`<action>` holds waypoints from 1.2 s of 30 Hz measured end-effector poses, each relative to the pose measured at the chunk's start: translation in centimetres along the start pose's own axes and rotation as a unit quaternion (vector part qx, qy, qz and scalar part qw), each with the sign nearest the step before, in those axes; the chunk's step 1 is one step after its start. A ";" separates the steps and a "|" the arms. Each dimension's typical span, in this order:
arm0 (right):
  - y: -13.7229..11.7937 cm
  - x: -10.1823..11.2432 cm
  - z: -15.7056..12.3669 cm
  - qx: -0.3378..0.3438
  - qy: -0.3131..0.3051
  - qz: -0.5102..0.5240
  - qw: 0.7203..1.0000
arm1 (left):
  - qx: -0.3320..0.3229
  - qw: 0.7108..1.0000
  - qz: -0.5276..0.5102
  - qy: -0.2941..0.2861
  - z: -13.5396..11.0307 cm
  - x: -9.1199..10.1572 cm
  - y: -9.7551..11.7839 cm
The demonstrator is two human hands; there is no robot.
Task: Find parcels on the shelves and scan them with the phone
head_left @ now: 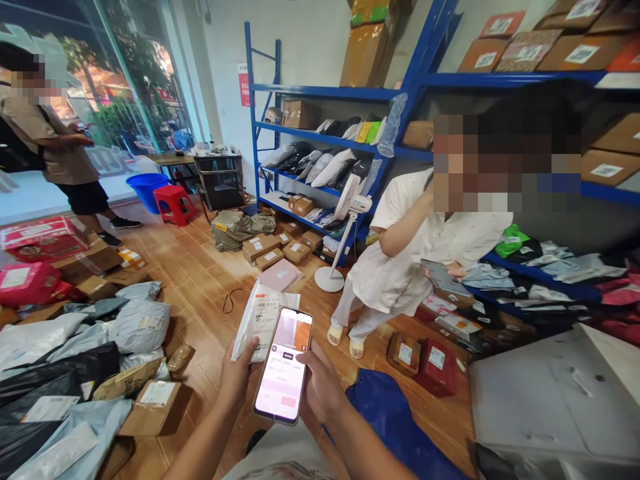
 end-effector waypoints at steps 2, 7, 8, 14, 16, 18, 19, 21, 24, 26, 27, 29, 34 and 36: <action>0.0 1.6 0.1 0.029 0.059 -0.022 0.998 | 0.006 1.000 -0.002 0.008 -0.3 0.0 0.1; 0.4 4.1 0.2 0.043 0.156 -0.031 0.986 | 0.008 1.000 -0.010 0.022 -1.2 0.0 0.8; 0.5 4.3 0.2 0.036 0.165 -0.031 0.985 | 0.009 1.000 -0.010 0.021 -1.2 -0.1 0.9; 0.6 3.5 0.2 -0.002 0.152 -0.010 0.988 | 0.014 1.000 -0.021 0.006 -0.9 -0.7 0.6; 0.4 2.9 0.2 -0.020 0.115 0.028 0.993 | 0.011 0.999 -0.023 -0.022 -0.9 -1.5 0.7; -0.1 2.8 -0.1 -0.040 0.075 0.052 0.995 | 0.007 0.998 -0.027 -0.055 -1.0 -2.4 0.8; -0.4 3.1 -0.4 -0.053 0.056 0.054 0.996 | 0.004 0.997 -0.030 -0.068 -1.0 -2.9 0.9; -0.9 4.1 -1.3 -0.087 0.021 0.055 0.994 | 0.000 0.996 -0.034 -0.079 -1.0 -3.6 1.0; -2.7 6.8 -2.7 -0.079 0.004 0.055 0.995 | 0.002 0.995 -0.025 -0.095 -0.4 -5.3 0.9; -4.4 8.9 -3.3 -0.030 0.020 0.052 0.998 | 0.000 0.993 -0.017 -0.117 0.2 -7.2 0.8; -5.2 9.9 -3.7 -0.006 0.030 0.051 0.998 | -0.004 0.991 -0.015 -0.130 0.4 -8.4 0.7; -6.5 11.4 -4.5 0.034 0.048 0.055 0.997 | -0.006 0.989 -0.016 -0.149 0.9 -11.0 0.4; -8.9 14.4 -6.5 0.126 0.093 0.069 0.985 | 0.010 0.980 -0.017 -0.197 1.5 -18.3 -1.7; -10.0 15.7 -7.6 0.155 0.115 0.063 0.979 | 0.015 0.980 -0.015 -0.199 1.5 -20.5 -2.7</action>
Point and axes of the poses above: each hand's wrist, its own z-axis towards the middle knuckle, its own x-axis out of the back of the hand, y = z × x, the point moved 10 cm from there along z, towards the middle knuckle, and after that the axes turned 14 degrees about x, right-handed, at the moved point
